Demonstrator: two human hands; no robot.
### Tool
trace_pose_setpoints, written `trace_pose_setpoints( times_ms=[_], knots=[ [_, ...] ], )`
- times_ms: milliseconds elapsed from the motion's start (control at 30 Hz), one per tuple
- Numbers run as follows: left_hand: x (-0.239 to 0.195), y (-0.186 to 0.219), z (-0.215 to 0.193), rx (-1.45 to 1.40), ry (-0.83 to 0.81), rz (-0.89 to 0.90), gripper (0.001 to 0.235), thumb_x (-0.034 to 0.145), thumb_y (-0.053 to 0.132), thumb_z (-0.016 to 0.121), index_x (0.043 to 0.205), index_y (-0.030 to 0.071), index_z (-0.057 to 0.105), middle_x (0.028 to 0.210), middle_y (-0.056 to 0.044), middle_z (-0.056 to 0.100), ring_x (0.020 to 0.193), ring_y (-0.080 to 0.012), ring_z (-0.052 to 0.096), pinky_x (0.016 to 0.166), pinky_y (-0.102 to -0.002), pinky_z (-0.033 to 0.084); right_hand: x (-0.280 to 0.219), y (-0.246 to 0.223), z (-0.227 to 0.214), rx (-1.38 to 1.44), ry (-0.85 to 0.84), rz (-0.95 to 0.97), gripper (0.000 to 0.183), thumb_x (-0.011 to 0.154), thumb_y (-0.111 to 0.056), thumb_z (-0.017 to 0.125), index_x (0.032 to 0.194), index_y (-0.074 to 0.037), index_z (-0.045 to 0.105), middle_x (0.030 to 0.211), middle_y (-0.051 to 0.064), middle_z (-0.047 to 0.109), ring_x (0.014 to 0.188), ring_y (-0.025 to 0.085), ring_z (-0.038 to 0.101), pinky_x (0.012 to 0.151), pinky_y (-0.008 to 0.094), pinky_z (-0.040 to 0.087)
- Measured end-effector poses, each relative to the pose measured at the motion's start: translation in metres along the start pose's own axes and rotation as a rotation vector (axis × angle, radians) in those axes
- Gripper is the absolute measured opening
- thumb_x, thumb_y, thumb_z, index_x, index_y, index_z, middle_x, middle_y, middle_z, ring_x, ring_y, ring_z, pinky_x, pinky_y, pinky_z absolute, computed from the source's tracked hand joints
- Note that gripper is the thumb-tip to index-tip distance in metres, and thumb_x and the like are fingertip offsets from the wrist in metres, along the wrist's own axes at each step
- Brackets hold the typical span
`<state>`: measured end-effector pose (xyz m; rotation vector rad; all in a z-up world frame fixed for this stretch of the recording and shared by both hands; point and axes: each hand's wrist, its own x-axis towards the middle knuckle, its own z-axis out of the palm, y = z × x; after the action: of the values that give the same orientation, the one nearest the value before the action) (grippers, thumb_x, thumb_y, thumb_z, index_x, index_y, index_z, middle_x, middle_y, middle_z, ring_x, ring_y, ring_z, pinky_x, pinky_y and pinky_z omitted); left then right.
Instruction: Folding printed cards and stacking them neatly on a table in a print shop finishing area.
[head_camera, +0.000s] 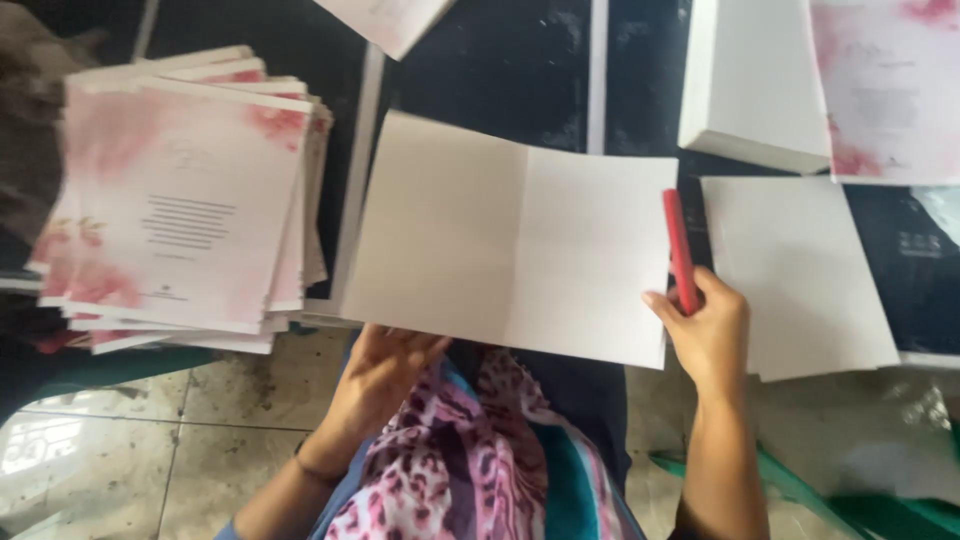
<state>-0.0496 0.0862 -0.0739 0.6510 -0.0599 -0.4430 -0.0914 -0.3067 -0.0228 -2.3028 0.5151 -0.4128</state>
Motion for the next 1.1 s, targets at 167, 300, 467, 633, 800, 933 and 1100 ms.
trace_pose_setpoints(
  times_ms=[167, 300, 467, 633, 800, 933, 1100],
  knots=[
    [0.074, 0.001, 0.032, 0.251, -0.121, 0.219, 0.057, 0.093, 0.016, 0.064, 0.145, -0.005, 0.054, 0.134, -0.024, 0.063, 0.122, -0.0261, 0.062, 0.104, -0.046, 0.054, 0.009, -0.003, 0.027, 0.012, 0.017, -0.083, 0.033, 0.075, -0.020, 0.097, 0.096, -0.008, 0.075, 0.068, 0.013, 0.065, 0.062, 0.028, 0.065, 0.057, 0.035, 0.049],
    [0.093, -0.024, 0.085, 0.902, -0.230, 0.278, 0.056, 0.096, 0.021, 0.061, 0.148, 0.001, 0.050, 0.145, -0.025, 0.054, 0.132, -0.0369, 0.051, 0.111, -0.053, 0.042, 0.007, -0.019, 0.030, 0.039, 0.025, 0.021, 0.017, 0.088, -0.024, 0.084, 0.096, -0.010, 0.078, 0.055, 0.005, 0.060, 0.046, 0.018, 0.061, 0.047, 0.029, 0.048],
    [0.089, -0.030, 0.136, 2.176, -0.404, 0.204, 0.068, 0.105, 0.051, 0.045, 0.161, 0.012, 0.036, 0.171, -0.022, 0.024, 0.157, -0.0492, 0.018, 0.126, -0.063, 0.007, -0.017, -0.039, 0.004, 0.002, -0.112, 0.123, 0.043, 0.075, -0.021, 0.092, 0.115, -0.013, 0.078, 0.074, 0.009, 0.073, 0.064, 0.024, 0.067, 0.060, 0.037, 0.051],
    [0.093, -0.035, 0.136, 2.208, -0.436, 0.155, 0.074, 0.106, 0.056, 0.041, 0.164, 0.012, 0.030, 0.173, -0.022, 0.015, 0.157, -0.0503, 0.012, 0.125, -0.064, 0.003, -0.023, -0.038, 0.003, -0.096, -0.158, 0.122, 0.069, 0.070, -0.018, 0.095, 0.134, -0.008, 0.068, 0.082, 0.011, 0.073, 0.068, 0.024, 0.069, 0.063, 0.039, 0.056],
    [0.072, -0.056, 0.116, 2.214, -0.394, 0.610, 0.074, 0.088, 0.044, 0.073, 0.150, 0.009, 0.053, 0.149, -0.020, 0.054, 0.139, -0.0420, 0.051, 0.118, -0.059, 0.033, -0.013, -0.003, -0.010, 0.103, -0.134, -0.029, 0.041, 0.103, -0.018, 0.070, 0.141, -0.003, 0.064, 0.091, 0.023, 0.068, 0.070, 0.030, 0.067, 0.062, 0.042, 0.056],
    [0.032, -0.073, 0.094, 1.781, -0.814, 0.692, 0.065, 0.097, 0.034, 0.066, 0.151, 0.002, 0.050, 0.158, -0.018, 0.053, 0.147, -0.0328, 0.051, 0.126, -0.048, 0.035, 0.001, -0.071, 0.008, -0.249, -0.110, -0.110, 0.025, 0.106, -0.030, 0.057, 0.101, -0.006, 0.058, 0.069, 0.015, 0.052, 0.059, 0.029, 0.049, 0.065, 0.048, 0.039],
    [0.028, -0.079, 0.081, 1.660, -0.843, 0.770, 0.024, 0.103, 0.019, 0.059, 0.102, 0.002, 0.076, 0.104, -0.022, 0.077, 0.105, -0.0365, 0.072, 0.113, -0.047, 0.047, -0.009, -0.080, 0.100, -0.184, -0.757, -0.467, 0.051, 0.102, -0.014, 0.057, 0.151, -0.028, 0.057, 0.120, 0.003, 0.052, 0.109, 0.012, 0.059, 0.100, 0.020, 0.043]
  ],
)
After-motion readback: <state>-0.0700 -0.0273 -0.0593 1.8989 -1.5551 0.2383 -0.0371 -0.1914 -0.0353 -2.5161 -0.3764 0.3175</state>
